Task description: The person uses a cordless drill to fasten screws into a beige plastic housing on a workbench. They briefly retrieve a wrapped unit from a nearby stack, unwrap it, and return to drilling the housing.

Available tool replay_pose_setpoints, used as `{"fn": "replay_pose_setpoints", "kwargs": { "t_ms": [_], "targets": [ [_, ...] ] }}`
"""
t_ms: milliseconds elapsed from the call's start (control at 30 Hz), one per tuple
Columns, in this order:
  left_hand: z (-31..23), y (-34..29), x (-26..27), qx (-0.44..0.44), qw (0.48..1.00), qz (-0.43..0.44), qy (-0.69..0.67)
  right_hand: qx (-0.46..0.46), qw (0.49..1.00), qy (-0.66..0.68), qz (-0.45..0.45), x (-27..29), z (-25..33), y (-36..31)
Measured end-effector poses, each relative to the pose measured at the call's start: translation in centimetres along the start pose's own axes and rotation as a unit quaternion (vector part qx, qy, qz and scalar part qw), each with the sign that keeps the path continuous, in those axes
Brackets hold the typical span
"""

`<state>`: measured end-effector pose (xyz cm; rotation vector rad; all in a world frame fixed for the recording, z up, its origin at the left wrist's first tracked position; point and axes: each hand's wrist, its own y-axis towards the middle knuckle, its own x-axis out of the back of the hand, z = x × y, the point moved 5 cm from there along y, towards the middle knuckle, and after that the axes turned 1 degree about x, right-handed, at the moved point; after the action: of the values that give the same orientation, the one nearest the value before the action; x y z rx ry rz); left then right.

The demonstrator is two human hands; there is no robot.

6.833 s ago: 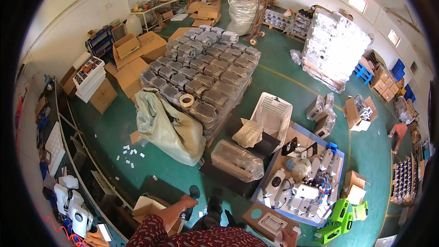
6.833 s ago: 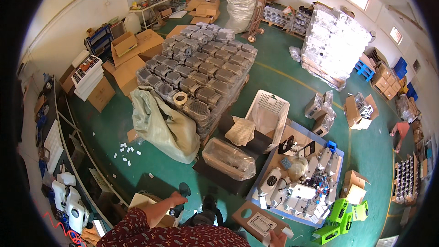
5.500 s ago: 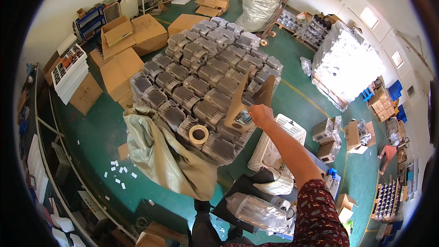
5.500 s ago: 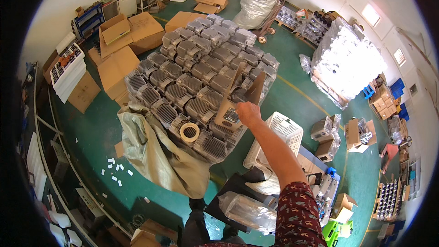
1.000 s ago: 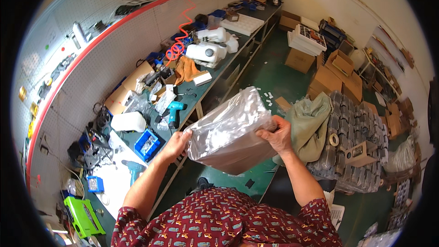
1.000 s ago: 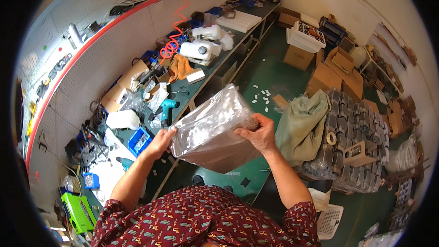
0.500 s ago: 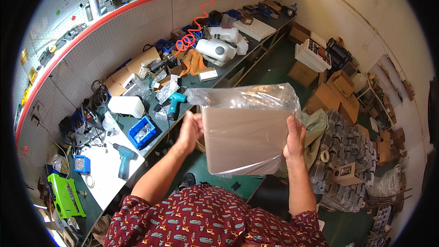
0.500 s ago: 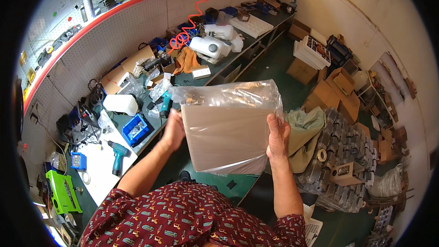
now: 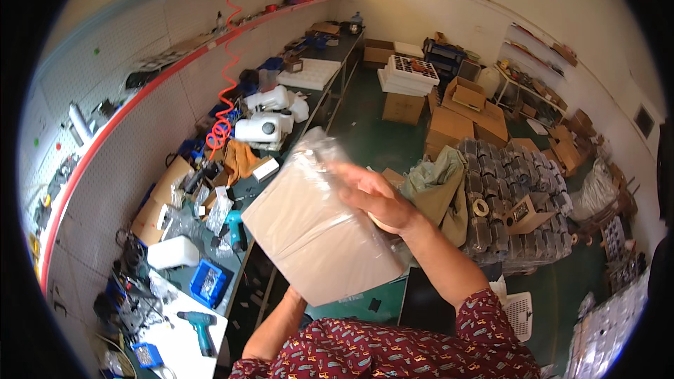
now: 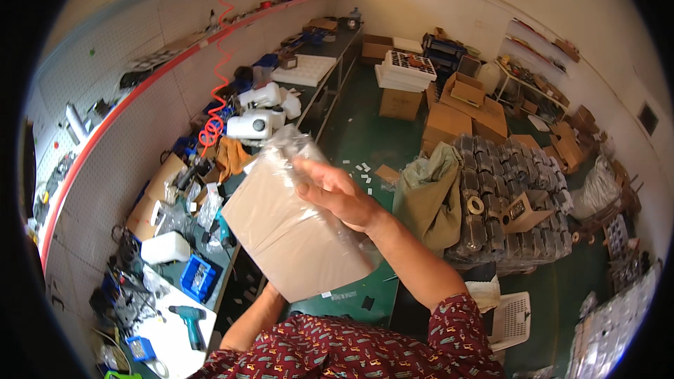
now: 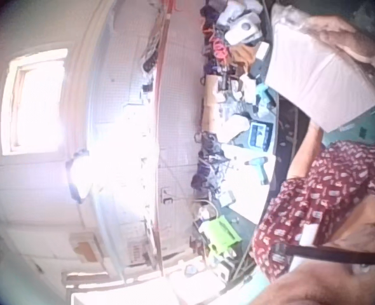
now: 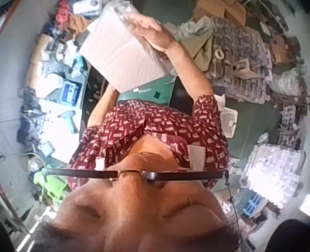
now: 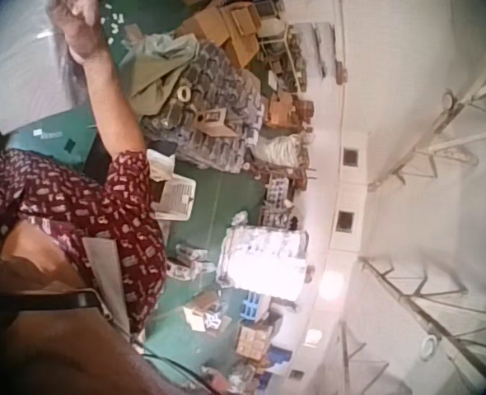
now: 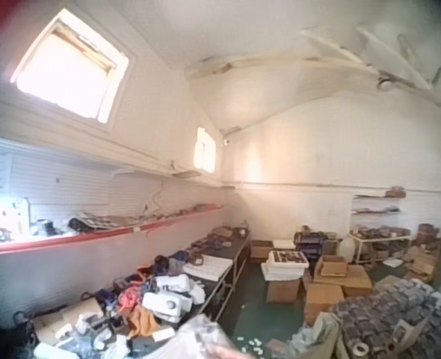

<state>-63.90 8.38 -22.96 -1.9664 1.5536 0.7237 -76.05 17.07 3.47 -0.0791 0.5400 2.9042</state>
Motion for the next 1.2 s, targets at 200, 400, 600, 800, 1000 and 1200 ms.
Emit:
{"fn": "replay_pose_setpoints", "kwargs": {
  "t_ms": [200, 400, 600, 800, 1000, 1200],
  "targets": [
    [-4.2, -3.0, -1.5, -0.020, 1.000, 0.012, -0.005, -0.040, 0.987, -0.143, -0.059, 0.8, 0.2, -5.4],
    [-6.6, -4.6, -3.1, -0.043, 0.999, 0.019, -0.005, -0.094, 0.985, -0.142, -0.027, -0.7, 1.2, -9.8],
    [-8.1, -5.0, -5.0, -0.061, 0.998, 0.029, -0.009, -0.056, 0.953, -0.297, -0.018, -1.4, 2.9, -11.5],
    [-9.4, -5.1, -6.7, -0.086, 0.996, 0.031, -0.012, 0.024, 0.946, -0.293, -0.133, 1.2, 5.2, -10.9],
    [-10.4, -4.7, -7.3, -0.100, 0.995, 0.030, -0.001, 0.102, 0.992, 0.002, -0.069, 0.9, 5.1, -9.0],
    [-10.8, -4.6, -7.4, -0.096, 0.995, 0.036, 0.010, 0.125, 0.981, 0.055, -0.139, 3.8, 5.7, -8.2]
  ]
}}
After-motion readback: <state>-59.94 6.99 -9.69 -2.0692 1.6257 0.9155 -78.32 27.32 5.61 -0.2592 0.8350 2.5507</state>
